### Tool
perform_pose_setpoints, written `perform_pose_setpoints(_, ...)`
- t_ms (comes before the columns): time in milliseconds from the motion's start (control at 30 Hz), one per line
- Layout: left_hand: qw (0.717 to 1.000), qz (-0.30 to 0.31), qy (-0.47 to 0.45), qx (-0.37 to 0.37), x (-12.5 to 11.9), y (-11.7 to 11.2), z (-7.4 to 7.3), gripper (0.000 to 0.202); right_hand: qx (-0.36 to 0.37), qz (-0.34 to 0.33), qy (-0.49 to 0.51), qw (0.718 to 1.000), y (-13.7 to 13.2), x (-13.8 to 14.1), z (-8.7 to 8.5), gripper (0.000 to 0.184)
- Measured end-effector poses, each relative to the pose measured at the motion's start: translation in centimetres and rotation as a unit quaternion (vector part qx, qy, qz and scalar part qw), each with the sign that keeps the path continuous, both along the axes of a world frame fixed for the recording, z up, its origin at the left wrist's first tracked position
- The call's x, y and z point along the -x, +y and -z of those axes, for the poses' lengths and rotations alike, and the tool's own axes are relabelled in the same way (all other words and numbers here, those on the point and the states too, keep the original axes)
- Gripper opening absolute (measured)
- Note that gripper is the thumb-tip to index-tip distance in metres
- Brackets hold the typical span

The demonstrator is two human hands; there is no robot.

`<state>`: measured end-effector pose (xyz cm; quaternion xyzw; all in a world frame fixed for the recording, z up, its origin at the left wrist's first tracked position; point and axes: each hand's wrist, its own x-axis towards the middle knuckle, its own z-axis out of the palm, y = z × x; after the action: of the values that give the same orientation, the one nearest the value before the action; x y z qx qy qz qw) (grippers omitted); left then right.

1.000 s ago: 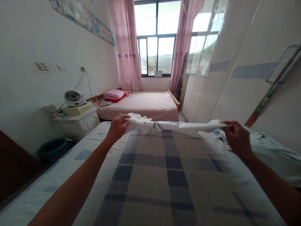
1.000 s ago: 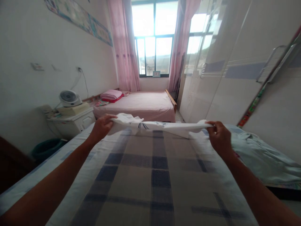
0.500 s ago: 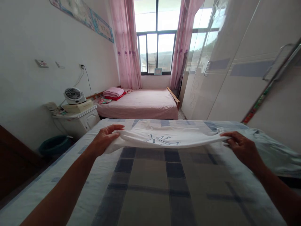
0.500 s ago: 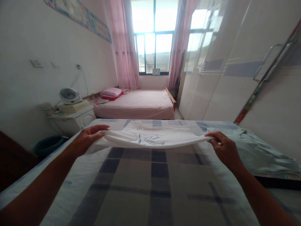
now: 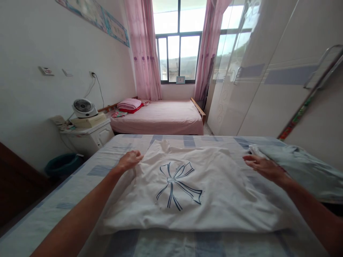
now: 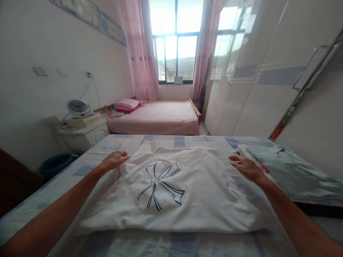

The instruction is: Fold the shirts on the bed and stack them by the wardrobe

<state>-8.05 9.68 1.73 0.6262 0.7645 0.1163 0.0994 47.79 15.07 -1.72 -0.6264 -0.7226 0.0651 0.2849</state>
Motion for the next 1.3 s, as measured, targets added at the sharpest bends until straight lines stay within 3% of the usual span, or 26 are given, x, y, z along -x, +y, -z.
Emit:
perform_pose_setpoints(100,1.0,-0.01,0.003,-0.018,-0.7,3.9,0.8,0.036,0.041,-0.011,-0.01,0.999,3.6,2.9,-0.3,0.042)
perform_pose_setpoints(200,0.999,0.011,-0.012,-0.029,-1.5,6.9,1.8,0.047,0.022,-0.011,-0.021,0.999,6.6,5.4,0.1,0.047)
perform_pose_setpoints(300,0.999,0.017,-0.03,-0.033,-2.6,8.5,2.7,0.05,0.023,-0.025,-0.027,0.999,8.5,7.0,1.0,0.047)
perform_pose_setpoints(400,0.998,0.026,-0.06,-0.026,-3.2,8.5,3.1,0.031,0.048,-0.038,-0.048,0.997,9.0,7.5,1.6,0.036)
perform_pose_setpoints(500,0.992,0.063,-0.105,-0.025,-2.7,7.6,2.2,0.021,0.08,-0.062,-0.067,0.993,8.5,6.9,0.6,0.026)
perform_pose_setpoints(600,0.987,0.077,-0.122,-0.069,-1.6,7.6,0.1,0.024,0.095,-0.058,-0.027,0.993,8.8,6.4,-1.7,0.029)
perform_pose_setpoints(733,0.982,-0.016,-0.035,-0.186,-1.6,10.2,-2.3,0.025,0.037,0.043,0.002,0.998,11.3,7.8,-4.4,0.034)
perform_pose_setpoints(867,0.978,-0.072,-0.004,-0.197,-3.0,12.0,-2.4,0.037,-0.033,0.116,-0.041,0.992,13.3,10.4,-4.4,0.04)
perform_pose_setpoints(967,0.983,-0.041,0.0,-0.179,-2.8,9.4,-1.3,0.044,-0.031,0.103,-0.067,0.992,11.5,10.2,-3.1,0.053)
perform_pose_setpoints(1100,0.993,0.042,0.023,-0.109,-0.1,0.7,0.7,0.035,-0.016,0.055,-0.092,0.994,5.1,5.7,-0.8,0.049)
perform_pose_setpoints(1200,0.998,0.05,0.025,-0.013,2.2,-6.2,1.7,0.04,0.071,0.044,-0.076,0.994,-0.3,1.3,0.8,0.043)
perform_pose_setpoints(1300,0.998,0.041,0.008,0.037,3.0,-10.4,2.0,0.048,0.157,0.035,-0.049,0.986,-4.1,-1.4,1.7,0.046)
